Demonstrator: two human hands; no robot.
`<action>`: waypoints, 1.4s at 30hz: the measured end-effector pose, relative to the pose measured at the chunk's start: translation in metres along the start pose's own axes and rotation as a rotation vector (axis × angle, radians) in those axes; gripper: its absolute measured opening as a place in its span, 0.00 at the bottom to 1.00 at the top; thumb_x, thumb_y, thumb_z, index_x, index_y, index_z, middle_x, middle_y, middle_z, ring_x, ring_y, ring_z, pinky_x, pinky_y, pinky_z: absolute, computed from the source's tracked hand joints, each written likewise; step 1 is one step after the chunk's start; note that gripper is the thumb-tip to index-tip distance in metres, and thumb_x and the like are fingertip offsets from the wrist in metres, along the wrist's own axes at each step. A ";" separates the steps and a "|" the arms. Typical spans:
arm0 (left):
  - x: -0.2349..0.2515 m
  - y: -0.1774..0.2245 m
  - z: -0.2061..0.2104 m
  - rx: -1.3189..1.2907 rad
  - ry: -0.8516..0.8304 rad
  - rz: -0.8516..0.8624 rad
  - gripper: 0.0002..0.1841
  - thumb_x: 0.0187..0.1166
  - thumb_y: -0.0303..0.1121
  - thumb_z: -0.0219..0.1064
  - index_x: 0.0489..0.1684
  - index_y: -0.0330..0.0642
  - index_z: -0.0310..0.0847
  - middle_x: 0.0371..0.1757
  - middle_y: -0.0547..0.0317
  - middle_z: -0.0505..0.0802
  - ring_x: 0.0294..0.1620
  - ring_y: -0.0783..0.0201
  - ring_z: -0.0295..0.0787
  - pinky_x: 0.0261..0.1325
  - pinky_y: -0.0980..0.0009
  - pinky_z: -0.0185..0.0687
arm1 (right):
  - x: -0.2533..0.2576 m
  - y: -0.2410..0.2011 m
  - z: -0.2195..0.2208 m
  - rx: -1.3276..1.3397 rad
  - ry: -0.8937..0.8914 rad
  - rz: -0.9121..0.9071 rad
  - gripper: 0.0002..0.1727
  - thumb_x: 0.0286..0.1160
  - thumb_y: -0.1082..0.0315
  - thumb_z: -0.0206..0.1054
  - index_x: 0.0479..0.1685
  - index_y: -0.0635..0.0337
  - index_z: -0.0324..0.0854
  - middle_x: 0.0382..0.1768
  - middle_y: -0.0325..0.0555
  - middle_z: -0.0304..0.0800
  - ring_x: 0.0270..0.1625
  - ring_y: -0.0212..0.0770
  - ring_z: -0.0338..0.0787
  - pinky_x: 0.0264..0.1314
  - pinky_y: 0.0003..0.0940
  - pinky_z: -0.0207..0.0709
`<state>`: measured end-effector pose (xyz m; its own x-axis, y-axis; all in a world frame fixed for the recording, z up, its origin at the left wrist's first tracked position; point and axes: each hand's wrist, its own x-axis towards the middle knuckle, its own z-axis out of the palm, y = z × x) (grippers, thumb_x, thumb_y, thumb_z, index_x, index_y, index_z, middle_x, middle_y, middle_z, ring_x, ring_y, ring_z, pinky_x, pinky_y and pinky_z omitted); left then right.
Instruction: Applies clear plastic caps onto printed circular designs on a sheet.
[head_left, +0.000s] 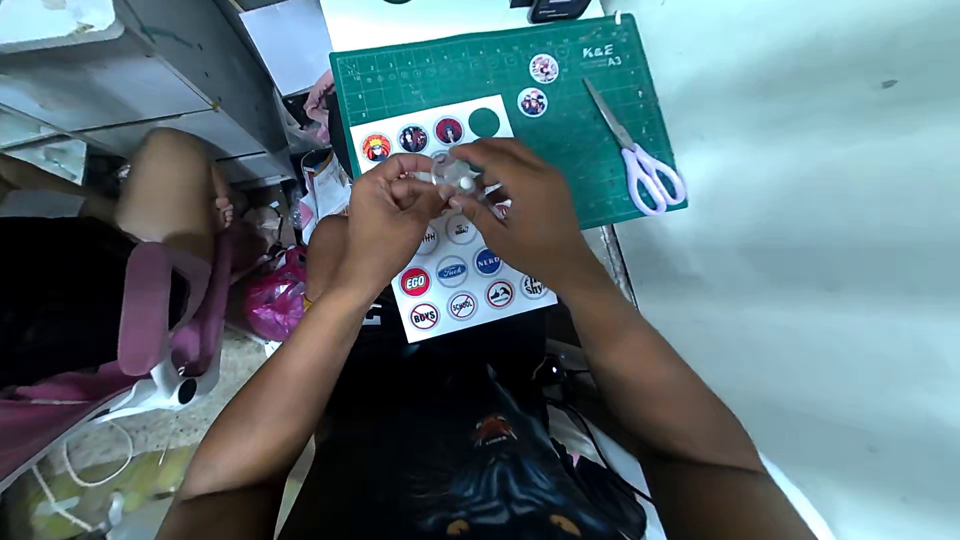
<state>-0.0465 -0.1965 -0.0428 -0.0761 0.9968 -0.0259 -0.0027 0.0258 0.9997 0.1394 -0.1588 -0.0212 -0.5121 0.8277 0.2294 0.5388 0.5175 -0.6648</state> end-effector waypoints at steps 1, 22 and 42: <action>0.008 -0.001 0.002 0.064 0.002 0.025 0.14 0.77 0.24 0.73 0.59 0.33 0.81 0.37 0.56 0.98 0.35 0.64 0.97 0.44 0.67 0.95 | 0.007 0.005 -0.001 -0.015 0.003 -0.002 0.25 0.78 0.64 0.74 0.75 0.58 0.81 0.69 0.52 0.82 0.48 0.39 0.91 0.47 0.33 0.90; 0.065 -0.038 -0.024 1.119 0.065 0.228 0.27 0.81 0.57 0.64 0.73 0.54 0.81 0.82 0.58 0.78 0.83 0.42 0.65 0.75 0.34 0.56 | 0.105 0.061 -0.007 -0.246 -0.362 0.084 0.23 0.71 0.60 0.77 0.66 0.55 0.87 0.62 0.51 0.86 0.51 0.46 0.90 0.57 0.47 0.86; 0.065 -0.043 -0.026 1.077 0.078 0.242 0.28 0.79 0.59 0.65 0.72 0.54 0.83 0.82 0.59 0.78 0.82 0.43 0.67 0.76 0.34 0.56 | 0.108 0.059 -0.007 -0.268 -0.395 0.101 0.23 0.73 0.59 0.76 0.68 0.54 0.85 0.61 0.50 0.87 0.48 0.44 0.90 0.54 0.46 0.87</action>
<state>-0.0774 -0.1345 -0.0875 -0.0202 0.9778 0.2086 0.8869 -0.0787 0.4551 0.1204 -0.0371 -0.0307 -0.6348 0.7583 -0.1485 0.7259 0.5193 -0.4511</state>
